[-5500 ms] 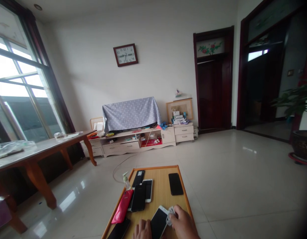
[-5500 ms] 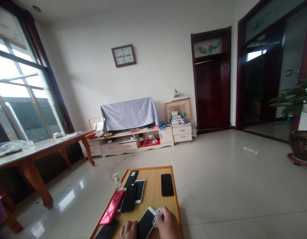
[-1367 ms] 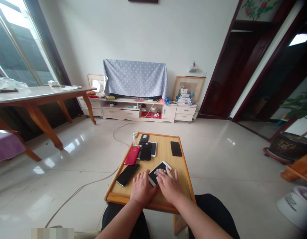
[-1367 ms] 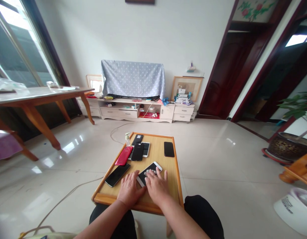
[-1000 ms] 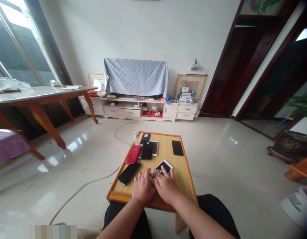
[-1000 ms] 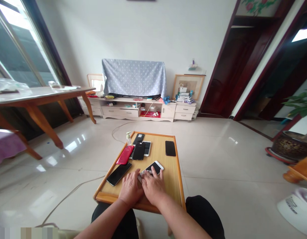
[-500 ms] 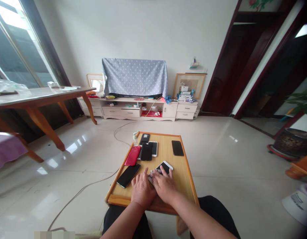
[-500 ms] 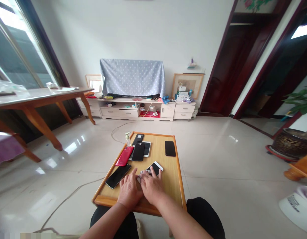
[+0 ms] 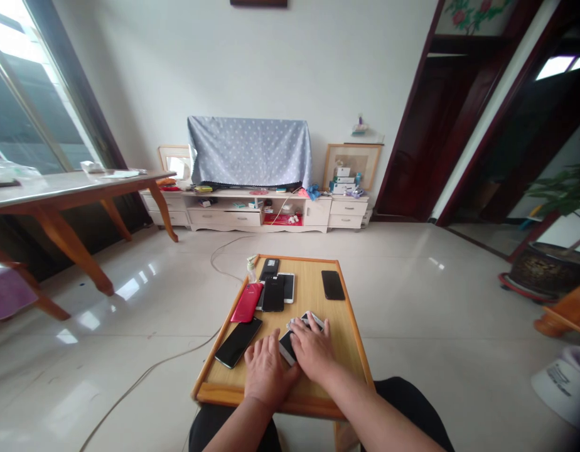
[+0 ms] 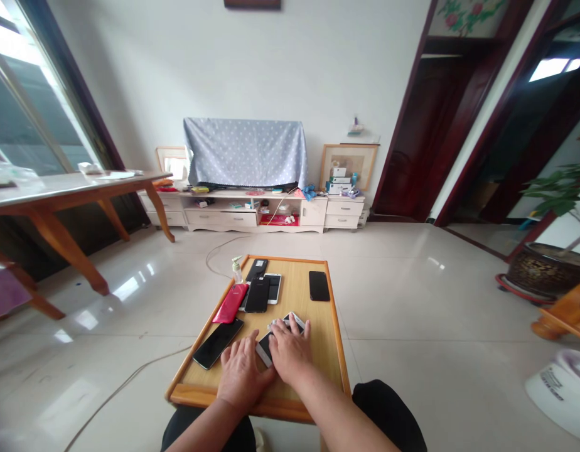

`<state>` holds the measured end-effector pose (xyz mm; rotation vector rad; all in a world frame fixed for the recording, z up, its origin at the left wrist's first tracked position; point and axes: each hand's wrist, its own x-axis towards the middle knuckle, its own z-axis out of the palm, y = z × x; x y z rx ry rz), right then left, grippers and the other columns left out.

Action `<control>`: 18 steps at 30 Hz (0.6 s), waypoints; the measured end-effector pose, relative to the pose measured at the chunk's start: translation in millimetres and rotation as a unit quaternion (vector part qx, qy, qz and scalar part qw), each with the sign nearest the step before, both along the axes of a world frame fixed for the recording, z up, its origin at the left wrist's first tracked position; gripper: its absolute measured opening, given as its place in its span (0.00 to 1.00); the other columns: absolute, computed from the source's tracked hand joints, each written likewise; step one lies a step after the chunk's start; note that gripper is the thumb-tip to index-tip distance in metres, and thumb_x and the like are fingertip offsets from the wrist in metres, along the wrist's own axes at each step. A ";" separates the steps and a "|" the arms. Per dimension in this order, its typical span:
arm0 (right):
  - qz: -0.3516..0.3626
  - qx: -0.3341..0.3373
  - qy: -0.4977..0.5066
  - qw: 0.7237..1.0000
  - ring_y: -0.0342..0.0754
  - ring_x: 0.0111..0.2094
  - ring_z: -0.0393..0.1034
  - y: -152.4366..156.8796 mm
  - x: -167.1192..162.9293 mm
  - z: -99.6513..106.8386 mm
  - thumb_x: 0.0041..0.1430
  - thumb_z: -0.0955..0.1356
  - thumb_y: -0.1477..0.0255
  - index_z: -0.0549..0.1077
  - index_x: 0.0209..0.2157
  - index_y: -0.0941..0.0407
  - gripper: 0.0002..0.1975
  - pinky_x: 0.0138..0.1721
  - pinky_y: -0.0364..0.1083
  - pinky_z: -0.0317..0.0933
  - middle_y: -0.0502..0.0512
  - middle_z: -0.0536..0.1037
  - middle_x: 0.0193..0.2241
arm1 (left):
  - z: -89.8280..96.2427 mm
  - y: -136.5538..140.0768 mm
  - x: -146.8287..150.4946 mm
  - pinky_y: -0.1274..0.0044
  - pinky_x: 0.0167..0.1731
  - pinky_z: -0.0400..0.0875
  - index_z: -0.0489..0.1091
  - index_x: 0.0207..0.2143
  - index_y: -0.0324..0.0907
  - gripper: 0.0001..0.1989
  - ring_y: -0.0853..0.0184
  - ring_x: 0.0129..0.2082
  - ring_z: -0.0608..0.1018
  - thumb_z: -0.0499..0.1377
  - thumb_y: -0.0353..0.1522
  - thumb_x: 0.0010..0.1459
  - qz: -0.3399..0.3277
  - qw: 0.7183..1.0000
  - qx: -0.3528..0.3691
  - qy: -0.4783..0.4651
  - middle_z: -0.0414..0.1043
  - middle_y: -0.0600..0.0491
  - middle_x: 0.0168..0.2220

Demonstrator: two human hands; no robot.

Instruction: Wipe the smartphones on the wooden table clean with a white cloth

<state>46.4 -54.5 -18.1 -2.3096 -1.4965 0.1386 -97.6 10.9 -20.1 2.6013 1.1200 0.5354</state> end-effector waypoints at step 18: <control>0.010 -0.015 -0.017 1.000 0.55 0.70 0.42 -63.6 2.2 5.9 0.73 0.52 0.64 0.64 0.63 0.43 0.23 0.67 0.68 0.27 0.47 0.63 0.65 | 4.7 -4.2 2.6 0.62 0.58 0.52 0.62 0.59 0.43 0.33 0.54 0.55 0.68 0.61 0.44 0.52 0.006 1.000 0.015 0.022 0.71 0.45 0.52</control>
